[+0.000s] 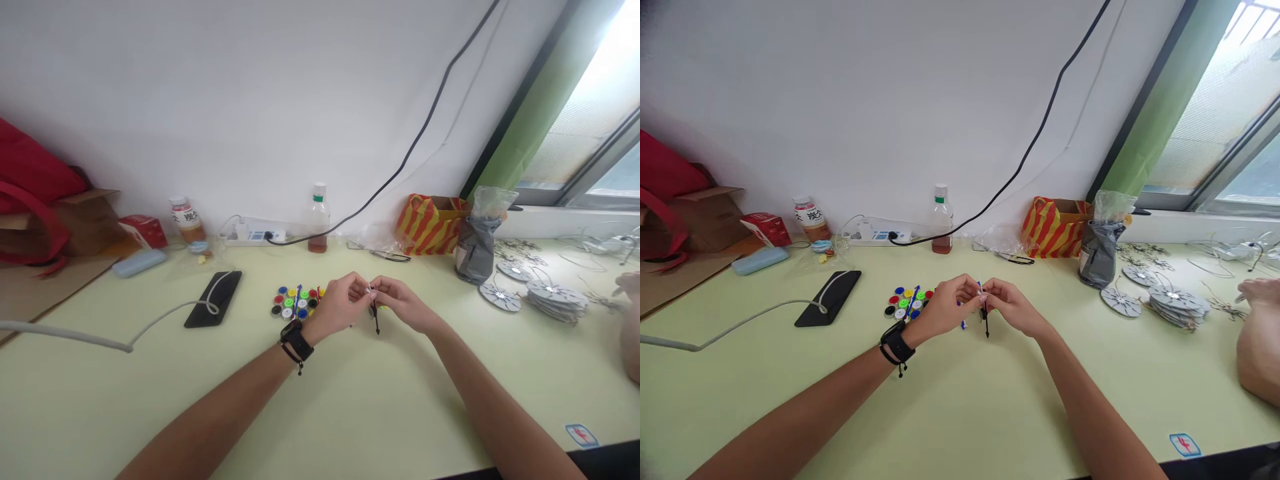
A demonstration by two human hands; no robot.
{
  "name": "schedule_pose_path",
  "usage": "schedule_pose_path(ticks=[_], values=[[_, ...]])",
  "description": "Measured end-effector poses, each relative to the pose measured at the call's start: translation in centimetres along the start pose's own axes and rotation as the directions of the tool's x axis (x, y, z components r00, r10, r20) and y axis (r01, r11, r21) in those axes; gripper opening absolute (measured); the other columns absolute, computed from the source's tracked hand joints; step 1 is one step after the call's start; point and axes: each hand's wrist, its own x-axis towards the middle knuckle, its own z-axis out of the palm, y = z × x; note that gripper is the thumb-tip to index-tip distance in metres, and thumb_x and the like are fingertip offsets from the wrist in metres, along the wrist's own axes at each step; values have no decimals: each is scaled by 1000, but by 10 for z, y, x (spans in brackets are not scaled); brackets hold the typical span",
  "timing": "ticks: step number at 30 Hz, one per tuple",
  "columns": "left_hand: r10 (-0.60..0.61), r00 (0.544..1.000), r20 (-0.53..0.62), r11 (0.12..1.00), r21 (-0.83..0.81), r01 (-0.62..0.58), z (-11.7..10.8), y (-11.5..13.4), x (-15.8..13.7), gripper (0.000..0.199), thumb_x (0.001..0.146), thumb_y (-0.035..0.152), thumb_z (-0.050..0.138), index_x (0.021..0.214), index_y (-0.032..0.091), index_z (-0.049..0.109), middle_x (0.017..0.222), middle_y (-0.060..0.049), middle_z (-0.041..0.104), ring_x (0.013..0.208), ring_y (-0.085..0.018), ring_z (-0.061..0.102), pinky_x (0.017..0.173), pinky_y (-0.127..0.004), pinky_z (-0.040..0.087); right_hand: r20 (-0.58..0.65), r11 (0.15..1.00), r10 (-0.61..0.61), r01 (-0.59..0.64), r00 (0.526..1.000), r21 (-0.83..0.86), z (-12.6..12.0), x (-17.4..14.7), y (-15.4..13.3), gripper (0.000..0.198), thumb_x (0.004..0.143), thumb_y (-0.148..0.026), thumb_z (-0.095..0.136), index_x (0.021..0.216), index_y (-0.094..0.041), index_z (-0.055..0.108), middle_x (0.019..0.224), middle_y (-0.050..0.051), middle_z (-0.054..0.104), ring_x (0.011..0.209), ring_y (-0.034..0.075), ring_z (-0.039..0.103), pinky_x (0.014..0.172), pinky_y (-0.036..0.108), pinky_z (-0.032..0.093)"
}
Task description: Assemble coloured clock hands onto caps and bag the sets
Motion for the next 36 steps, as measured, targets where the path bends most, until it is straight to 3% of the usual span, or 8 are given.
schedule_pose_path(ticks=[10,15,20,26,29,33,36], values=[[27,994,105,997,-73,-19,-14,-5,5,17,90,32,69,93,15,67,87,-6,75,78,-17,73,75,-29,60,-22,993,83,-81,996,80,15,0,4,19,95,-41,55,91,-22,53,69,-1,61,66,15,56,62,29,41],[38,993,110,999,-2,-38,-18,-7,6,15,89,30,67,92,15,67,86,-6,74,80,-17,71,75,-28,57,16,961,162,-161,987,223,21,1,7,19,92,-41,55,90,-24,46,57,-9,42,49,10,35,47,23,24],[35,981,189,998,41,-44,-26,-2,6,11,85,26,68,88,16,65,76,-2,69,70,-14,65,62,-24,51,-9,985,133,-131,991,109,20,2,7,15,85,-31,58,87,-23,45,60,-10,36,46,6,27,44,21,18],[31,976,217,998,50,-42,-24,6,3,7,76,18,67,79,17,61,73,2,66,64,-10,56,56,-21,42,50,988,156,-157,987,12,19,-1,4,9,80,-21,52,84,-23,44,60,-10,36,45,6,26,42,20,20],[-15,975,220,1000,-16,19,-24,4,4,12,75,21,70,78,17,60,72,2,66,63,-11,57,55,-21,42,63,991,133,-133,989,-5,20,-2,4,6,81,-21,50,85,-23,45,59,-10,36,44,6,27,42,20,21],[-182,968,172,968,-145,207,-26,-5,10,21,82,31,69,75,17,55,71,-4,69,65,-15,66,58,-24,49,-107,999,40,-42,993,-13,12,1,6,5,85,-27,49,84,-23,45,57,-10,40,41,7,29,41,21,20],[-190,973,129,971,-124,206,-25,-9,10,28,82,37,73,74,17,56,75,-6,71,70,-17,68,60,-25,51,-275,999,-27,13,961,-50,-6,4,9,7,87,-30,47,88,-23,47,61,-8,40,43,7,33,42,22,23]])
